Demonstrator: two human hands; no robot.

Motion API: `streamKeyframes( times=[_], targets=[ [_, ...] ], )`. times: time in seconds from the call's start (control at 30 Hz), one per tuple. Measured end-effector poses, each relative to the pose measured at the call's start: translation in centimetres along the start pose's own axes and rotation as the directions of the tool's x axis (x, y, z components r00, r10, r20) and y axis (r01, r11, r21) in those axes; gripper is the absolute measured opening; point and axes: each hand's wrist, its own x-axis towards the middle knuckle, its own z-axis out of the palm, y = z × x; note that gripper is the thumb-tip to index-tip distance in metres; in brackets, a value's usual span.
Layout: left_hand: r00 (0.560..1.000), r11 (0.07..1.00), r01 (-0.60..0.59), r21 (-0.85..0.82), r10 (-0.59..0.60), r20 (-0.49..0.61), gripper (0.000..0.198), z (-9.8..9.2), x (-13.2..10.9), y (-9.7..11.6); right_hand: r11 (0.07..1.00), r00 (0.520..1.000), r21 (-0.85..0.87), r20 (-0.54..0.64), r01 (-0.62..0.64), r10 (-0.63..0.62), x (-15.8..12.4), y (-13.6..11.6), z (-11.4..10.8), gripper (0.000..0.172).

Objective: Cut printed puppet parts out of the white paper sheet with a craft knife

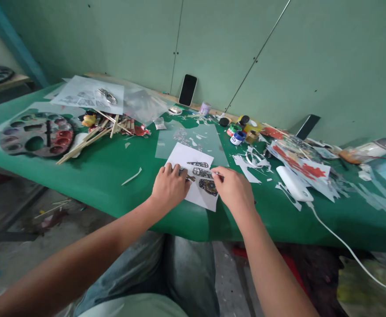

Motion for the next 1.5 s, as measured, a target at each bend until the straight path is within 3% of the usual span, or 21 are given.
streamKeyframes(
  times=[0.13,0.3,0.53,1.1,1.27,1.5],
  targets=[
    [0.997,0.997,-0.068,-0.03,0.069,0.019,0.03,-0.1,0.2,-1.1,0.996,0.995,-0.063,0.087,0.061,-0.056,2.1,-1.4,0.6,0.028],
    [0.995,0.995,-0.092,-0.047,0.09,-0.033,0.033,0.7,-0.2,-2.2,0.986,0.982,-0.078,0.125,0.15,-0.139,4.0,-3.0,2.4,0.031],
    [0.994,0.993,-0.094,-0.068,0.089,-0.069,0.03,1.2,-0.6,-2.1,0.969,0.967,-0.107,0.153,0.222,-0.205,4.2,-4.1,3.4,0.032],
    [0.994,0.991,-0.085,-0.107,0.078,-0.072,0.036,1.3,-0.6,-2.1,0.958,0.981,-0.225,0.116,0.177,-0.153,0.2,-2.2,3.1,0.033],
    [0.994,0.99,-0.092,-0.112,0.084,-0.07,0.037,1.2,-0.5,-2.1,0.931,0.962,-0.249,0.133,0.265,-0.238,0.3,-1.0,2.6,0.032],
    [0.993,0.989,-0.097,-0.114,0.089,-0.072,0.036,1.2,-0.4,-2.2,0.863,0.898,-0.25,0.169,0.438,-0.407,1.5,1.3,2.2,0.034]
  ],
)
